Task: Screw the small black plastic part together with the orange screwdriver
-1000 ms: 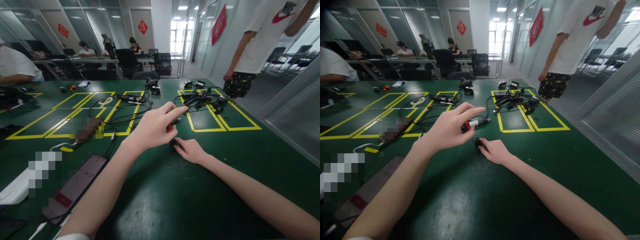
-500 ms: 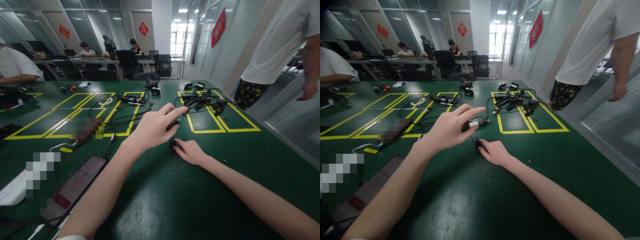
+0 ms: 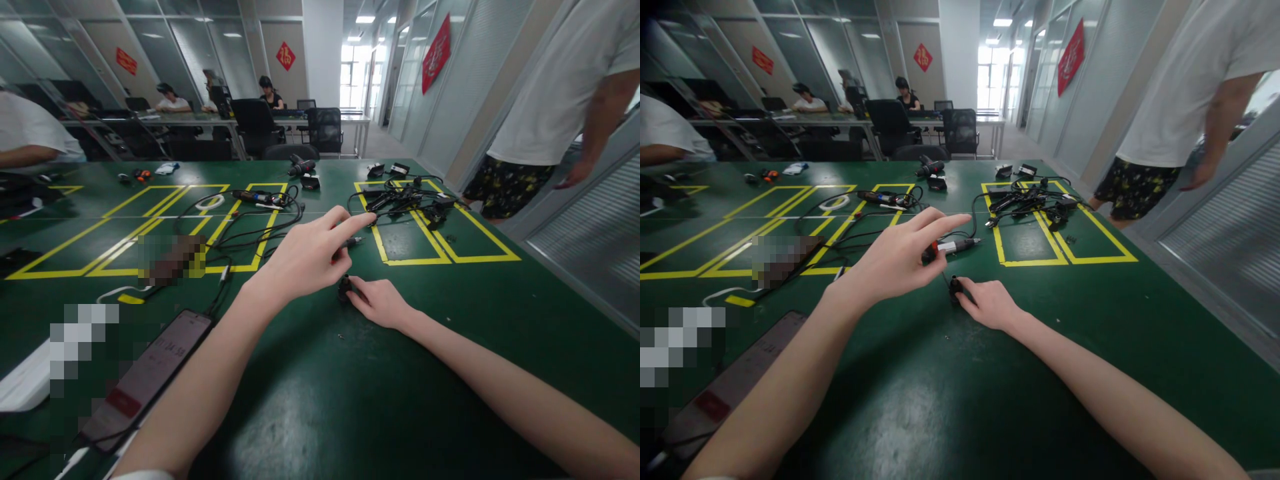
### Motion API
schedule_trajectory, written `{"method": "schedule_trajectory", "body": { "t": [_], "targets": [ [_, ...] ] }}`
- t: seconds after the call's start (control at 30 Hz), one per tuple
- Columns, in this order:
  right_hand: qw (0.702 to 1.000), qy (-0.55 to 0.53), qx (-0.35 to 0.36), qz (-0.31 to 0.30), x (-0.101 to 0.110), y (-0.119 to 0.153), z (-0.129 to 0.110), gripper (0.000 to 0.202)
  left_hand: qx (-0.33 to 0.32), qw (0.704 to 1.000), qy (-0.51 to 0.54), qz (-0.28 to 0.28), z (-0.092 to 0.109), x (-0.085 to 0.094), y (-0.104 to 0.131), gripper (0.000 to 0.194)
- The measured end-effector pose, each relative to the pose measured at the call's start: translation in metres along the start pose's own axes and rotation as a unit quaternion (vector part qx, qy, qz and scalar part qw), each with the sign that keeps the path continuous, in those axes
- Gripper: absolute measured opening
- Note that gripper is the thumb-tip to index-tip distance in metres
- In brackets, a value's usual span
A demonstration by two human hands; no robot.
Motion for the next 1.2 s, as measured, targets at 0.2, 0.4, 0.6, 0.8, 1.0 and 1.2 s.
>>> {"method": "schedule_trajectory", "body": {
  "t": [0.2,0.4,0.6,0.8,1.0,1.2],
  "targets": [
    [1.000,0.000,-0.003,-0.004,-0.0016,-0.0003,0.0009,0.035,0.003,1.000,-0.008,-0.002,-0.0001,-0.0007,0.0004,0.064],
    [1.000,0.001,-0.007,-0.004,-0.0019,-0.0004,0.0016,0.037,0.013,1.000,-0.021,0.006,-0.0016,-0.0013,0.0000,0.057],
    [1.000,-0.001,-0.007,-0.004,-0.0011,-0.0008,0.0013,0.036,0.000,1.000,-0.013,0.006,-0.0009,-0.0011,0.0001,0.059],
    [1.000,-0.004,-0.007,-0.008,-0.0014,-0.0003,0.0015,0.036,-0.008,1.000,-0.015,0.010,0.0004,0.0001,0.0007,0.061],
    [1.000,-0.004,-0.012,-0.014,-0.0017,-0.0008,0.0018,0.037,0.013,1.000,-0.022,0.007,-0.0013,0.0010,0.0001,0.056],
    [1.000,-0.002,-0.012,-0.014,-0.0021,-0.0008,0.0021,0.036,0.005,1.000,-0.023,0.004,-0.0005,0.0005,0.0004,0.060]
  ]
}}
Point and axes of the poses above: each hand's wrist, its own y-axis away from the middle knuckle, its own x-axis out of the back of the hand, z = x × y, the point moved 5 cm from there along -y, towards the middle knuckle, and after that the axes turned 1 degree about x, right-handed, at the moved point
